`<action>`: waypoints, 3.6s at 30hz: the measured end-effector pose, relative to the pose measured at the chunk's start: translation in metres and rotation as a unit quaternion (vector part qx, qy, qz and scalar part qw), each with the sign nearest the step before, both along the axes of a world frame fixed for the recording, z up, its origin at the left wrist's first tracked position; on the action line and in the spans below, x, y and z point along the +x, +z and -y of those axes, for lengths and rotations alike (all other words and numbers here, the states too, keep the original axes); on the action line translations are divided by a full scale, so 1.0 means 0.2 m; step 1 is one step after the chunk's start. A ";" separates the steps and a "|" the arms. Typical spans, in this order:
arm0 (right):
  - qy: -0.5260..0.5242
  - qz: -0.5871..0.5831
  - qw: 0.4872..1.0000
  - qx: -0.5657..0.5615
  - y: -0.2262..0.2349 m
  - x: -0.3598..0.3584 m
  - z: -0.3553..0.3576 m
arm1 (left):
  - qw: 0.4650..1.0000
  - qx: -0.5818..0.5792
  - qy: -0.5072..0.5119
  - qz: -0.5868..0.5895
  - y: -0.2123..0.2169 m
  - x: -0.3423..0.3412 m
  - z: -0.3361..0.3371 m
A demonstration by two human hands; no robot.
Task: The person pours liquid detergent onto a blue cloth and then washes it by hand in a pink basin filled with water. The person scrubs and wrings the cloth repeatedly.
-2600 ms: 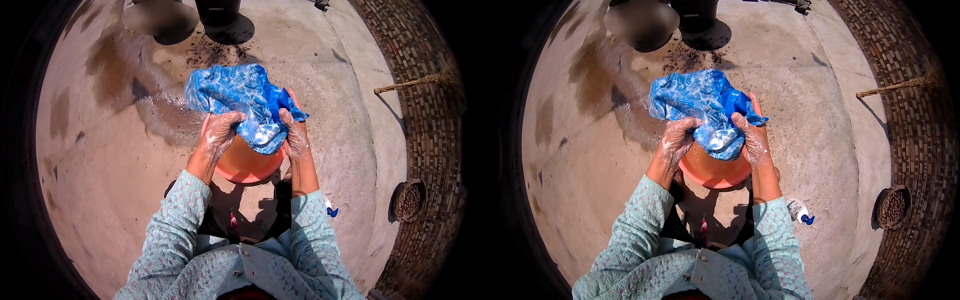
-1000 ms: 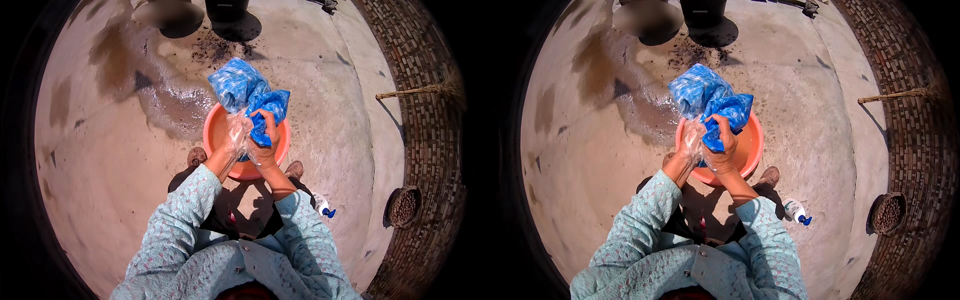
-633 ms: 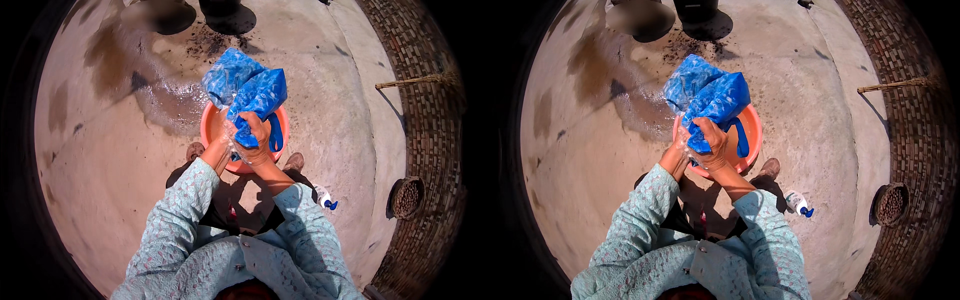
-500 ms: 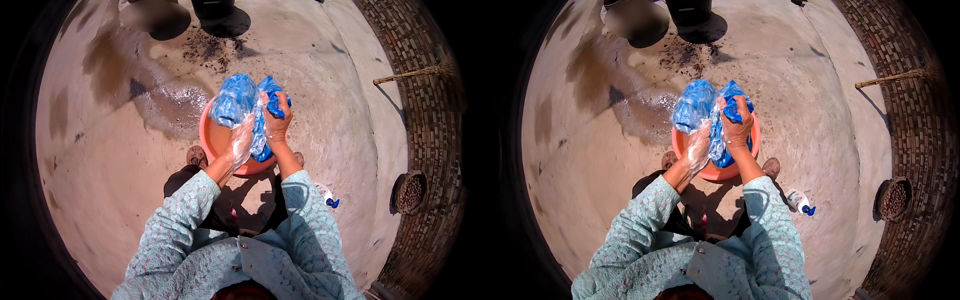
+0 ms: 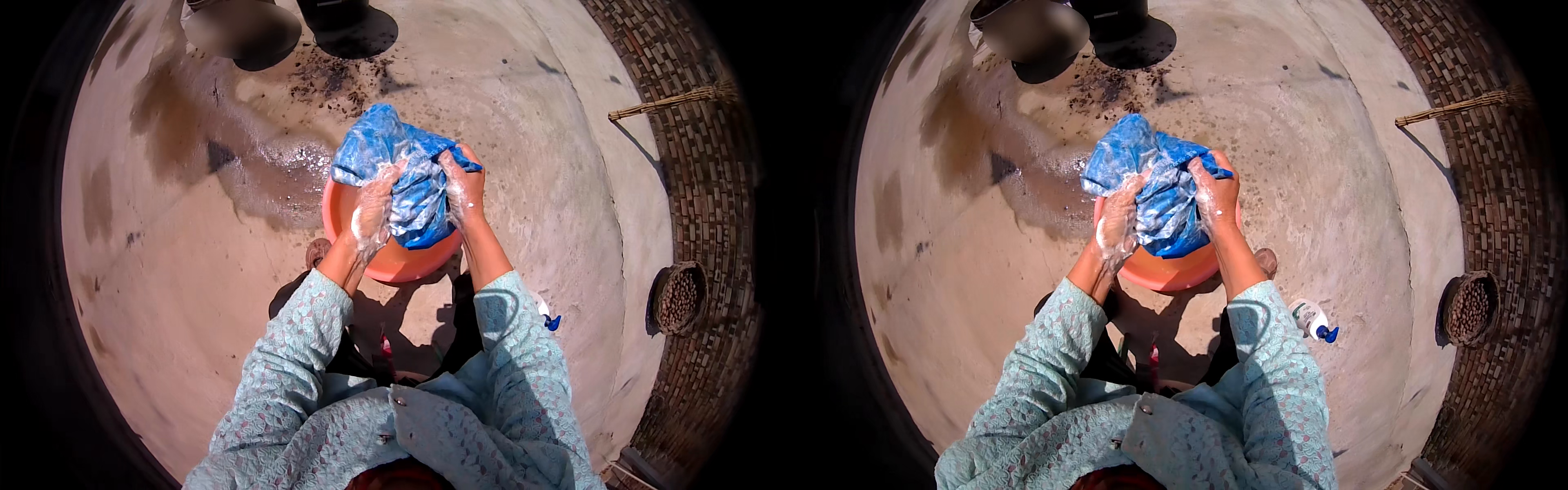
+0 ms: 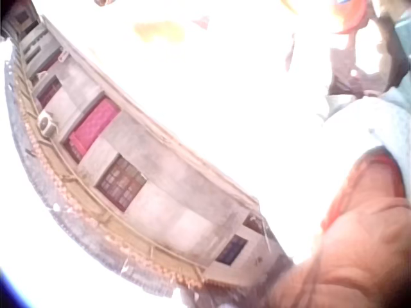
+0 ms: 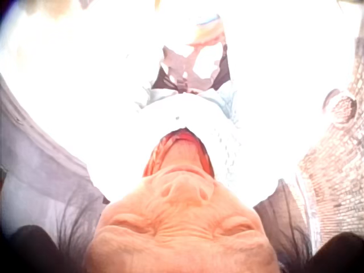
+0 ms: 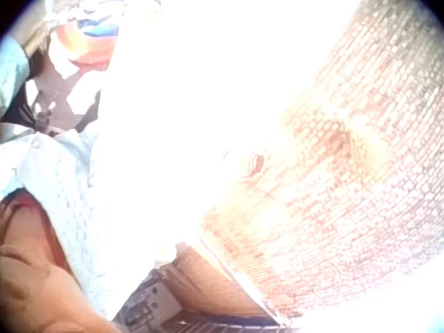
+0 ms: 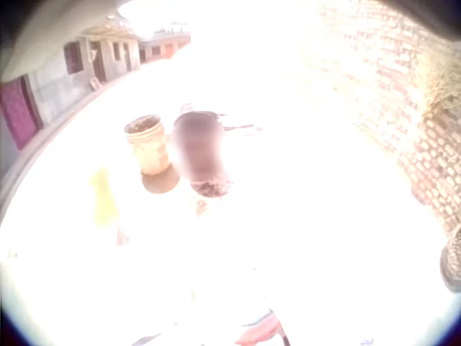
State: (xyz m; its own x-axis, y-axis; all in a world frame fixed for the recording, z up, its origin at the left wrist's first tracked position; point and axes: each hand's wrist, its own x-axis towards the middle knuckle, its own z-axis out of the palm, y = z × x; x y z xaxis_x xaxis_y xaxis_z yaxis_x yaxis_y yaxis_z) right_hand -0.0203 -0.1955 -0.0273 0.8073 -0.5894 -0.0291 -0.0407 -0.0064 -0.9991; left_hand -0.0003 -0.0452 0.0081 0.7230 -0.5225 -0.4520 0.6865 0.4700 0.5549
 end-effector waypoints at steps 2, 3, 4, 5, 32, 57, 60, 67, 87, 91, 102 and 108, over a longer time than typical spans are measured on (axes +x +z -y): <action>-0.014 0.056 0.948 0.312 0.11 -0.03 0.01 | 0.996 -0.083 0.042 -0.009 -0.02 0.09 -0.04; -0.025 0.094 0.921 0.378 0.11 -0.04 0.04 | 0.994 -0.097 0.059 -0.005 -0.02 0.12 -0.05; -0.035 0.099 0.914 0.392 0.08 -0.05 0.07 | 0.991 -0.099 0.087 -0.005 -0.02 0.13 -0.05; -0.052 0.092 0.909 0.402 0.07 -0.05 0.07 | 0.989 -0.108 0.097 -0.005 -0.02 0.14 -0.04; 0.010 0.165 0.979 -0.116 0.19 -0.03 0.02 | 0.992 -0.102 0.011 0.079 0.10 0.14 -0.11; -0.062 0.033 0.988 0.138 0.00 0.00 -0.12 | 0.983 0.002 -0.013 0.182 -0.10 -0.16 0.06; 0.003 0.079 0.961 -0.264 0.09 -0.05 -0.23 | 0.989 -0.059 0.087 0.109 -0.06 -0.06 0.04; 0.047 0.167 0.949 -0.264 0.07 -0.05 -0.33 | 0.988 -0.086 0.128 0.023 -0.16 0.04 -0.04; -0.032 0.120 0.972 -0.200 0.06 -0.03 -0.19 | 0.988 -0.046 0.045 0.142 -0.22 -0.06 0.08; 0.075 0.180 0.902 -0.384 0.17 -0.18 -0.50 | 0.992 -0.054 0.088 0.068 -0.25 -0.04 0.02; 0.083 0.109 0.978 -0.158 0.15 -0.10 -0.29 | 0.981 0.051 0.056 0.181 -0.20 0.02 0.04; 0.031 0.140 0.971 -0.192 0.06 -0.05 -0.27 | 0.906 0.203 0.012 0.373 -0.23 0.00 0.03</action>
